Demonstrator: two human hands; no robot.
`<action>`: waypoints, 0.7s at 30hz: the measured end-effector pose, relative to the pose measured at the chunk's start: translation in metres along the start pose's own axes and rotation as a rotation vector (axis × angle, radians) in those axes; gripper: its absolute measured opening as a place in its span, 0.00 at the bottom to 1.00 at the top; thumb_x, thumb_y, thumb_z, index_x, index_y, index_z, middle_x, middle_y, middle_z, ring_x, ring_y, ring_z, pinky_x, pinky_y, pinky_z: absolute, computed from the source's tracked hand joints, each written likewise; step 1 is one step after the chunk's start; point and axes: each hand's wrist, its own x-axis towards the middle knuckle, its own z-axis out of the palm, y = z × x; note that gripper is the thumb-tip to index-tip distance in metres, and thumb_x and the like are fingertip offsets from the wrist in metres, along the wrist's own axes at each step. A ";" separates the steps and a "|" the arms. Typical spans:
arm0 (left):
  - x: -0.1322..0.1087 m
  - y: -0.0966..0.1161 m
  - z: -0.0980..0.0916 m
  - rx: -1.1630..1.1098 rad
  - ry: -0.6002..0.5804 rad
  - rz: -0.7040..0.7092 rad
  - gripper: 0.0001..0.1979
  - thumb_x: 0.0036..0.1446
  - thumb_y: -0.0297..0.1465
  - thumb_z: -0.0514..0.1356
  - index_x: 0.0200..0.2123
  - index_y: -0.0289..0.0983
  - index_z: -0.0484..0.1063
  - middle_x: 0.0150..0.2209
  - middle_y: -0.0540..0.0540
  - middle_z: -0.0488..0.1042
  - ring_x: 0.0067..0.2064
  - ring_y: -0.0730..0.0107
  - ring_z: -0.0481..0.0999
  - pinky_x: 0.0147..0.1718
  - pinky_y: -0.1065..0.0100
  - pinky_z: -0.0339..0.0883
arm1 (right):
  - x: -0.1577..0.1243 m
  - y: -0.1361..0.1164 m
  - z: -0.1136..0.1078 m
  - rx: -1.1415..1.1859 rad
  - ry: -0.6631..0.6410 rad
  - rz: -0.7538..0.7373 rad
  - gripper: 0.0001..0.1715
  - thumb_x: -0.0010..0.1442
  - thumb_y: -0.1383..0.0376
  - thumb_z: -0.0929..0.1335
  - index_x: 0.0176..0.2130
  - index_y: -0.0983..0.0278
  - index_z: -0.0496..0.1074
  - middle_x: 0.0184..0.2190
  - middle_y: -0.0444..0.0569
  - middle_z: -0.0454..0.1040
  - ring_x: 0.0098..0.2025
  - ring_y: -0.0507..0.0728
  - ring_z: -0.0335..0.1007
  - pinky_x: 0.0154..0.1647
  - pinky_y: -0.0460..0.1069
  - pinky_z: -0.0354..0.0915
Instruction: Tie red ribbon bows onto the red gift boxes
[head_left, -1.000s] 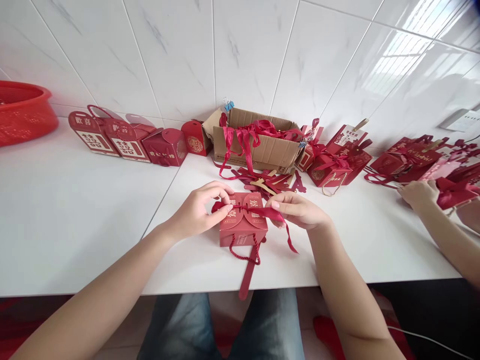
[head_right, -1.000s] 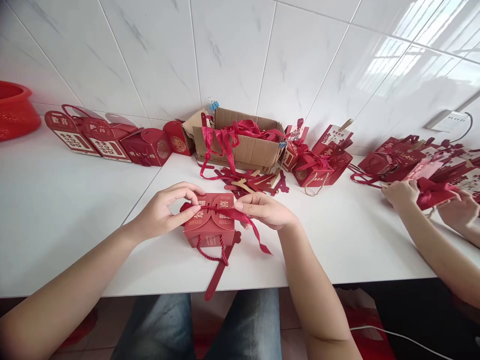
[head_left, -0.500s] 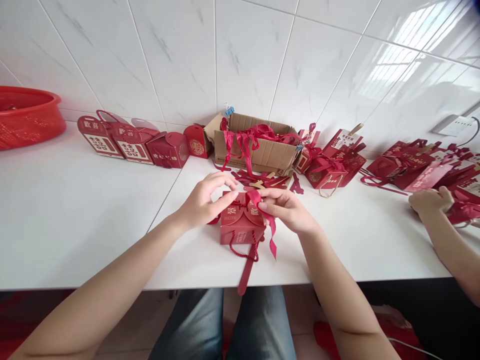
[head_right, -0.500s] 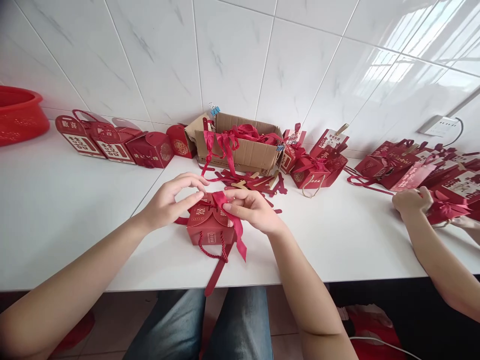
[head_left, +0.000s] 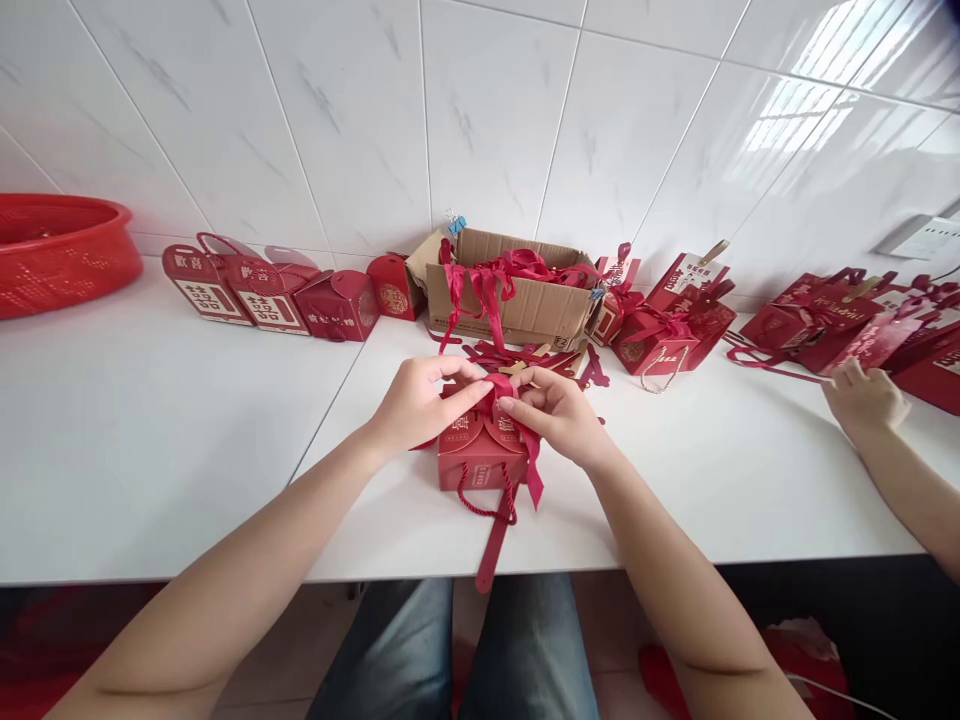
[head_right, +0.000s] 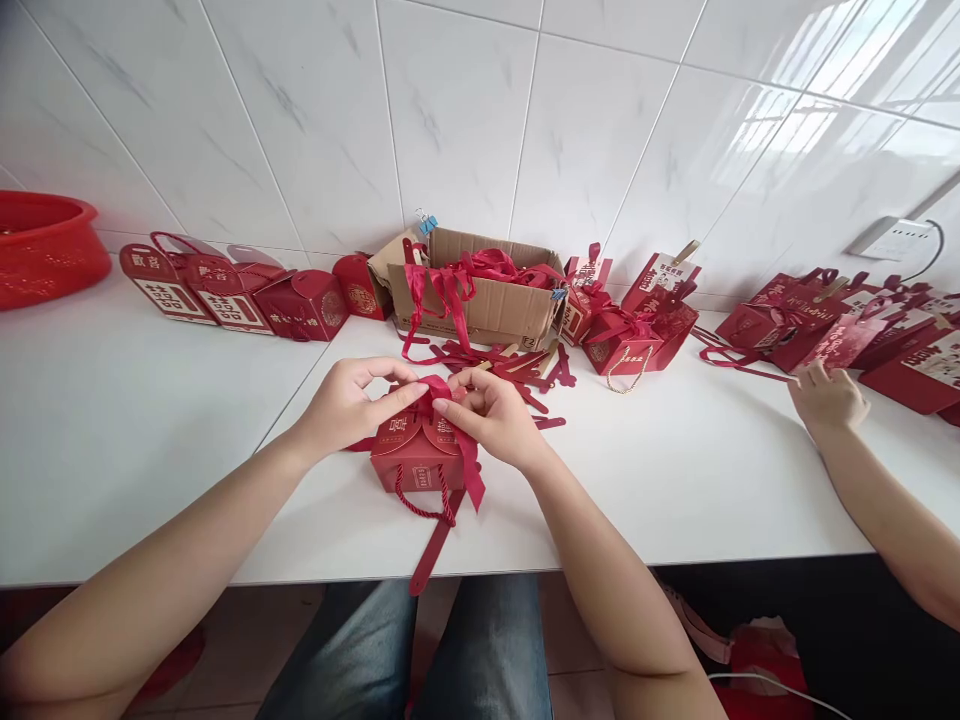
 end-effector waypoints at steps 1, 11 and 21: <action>0.000 -0.001 0.000 -0.002 0.024 0.013 0.10 0.55 0.36 0.60 0.27 0.37 0.74 0.28 0.49 0.77 0.33 0.68 0.75 0.35 0.68 0.70 | 0.000 -0.001 0.000 -0.008 -0.001 0.013 0.21 0.53 0.50 0.72 0.38 0.63 0.68 0.20 0.39 0.68 0.20 0.47 0.59 0.20 0.44 0.57; -0.004 -0.007 0.004 0.123 0.205 0.177 0.04 0.53 0.29 0.58 0.33 0.37 0.72 0.33 0.49 0.77 0.35 0.69 0.75 0.39 0.68 0.70 | -0.001 -0.004 0.003 -0.080 0.056 -0.085 0.17 0.54 0.52 0.71 0.31 0.64 0.73 0.27 0.46 0.72 0.27 0.50 0.63 0.27 0.46 0.61; -0.003 0.003 0.001 -0.127 0.049 -0.062 0.09 0.56 0.33 0.57 0.27 0.35 0.74 0.28 0.48 0.76 0.32 0.69 0.73 0.32 0.69 0.66 | 0.002 0.001 0.014 -0.251 0.164 -0.186 0.18 0.52 0.55 0.73 0.41 0.61 0.76 0.23 0.43 0.72 0.27 0.51 0.66 0.34 0.48 0.64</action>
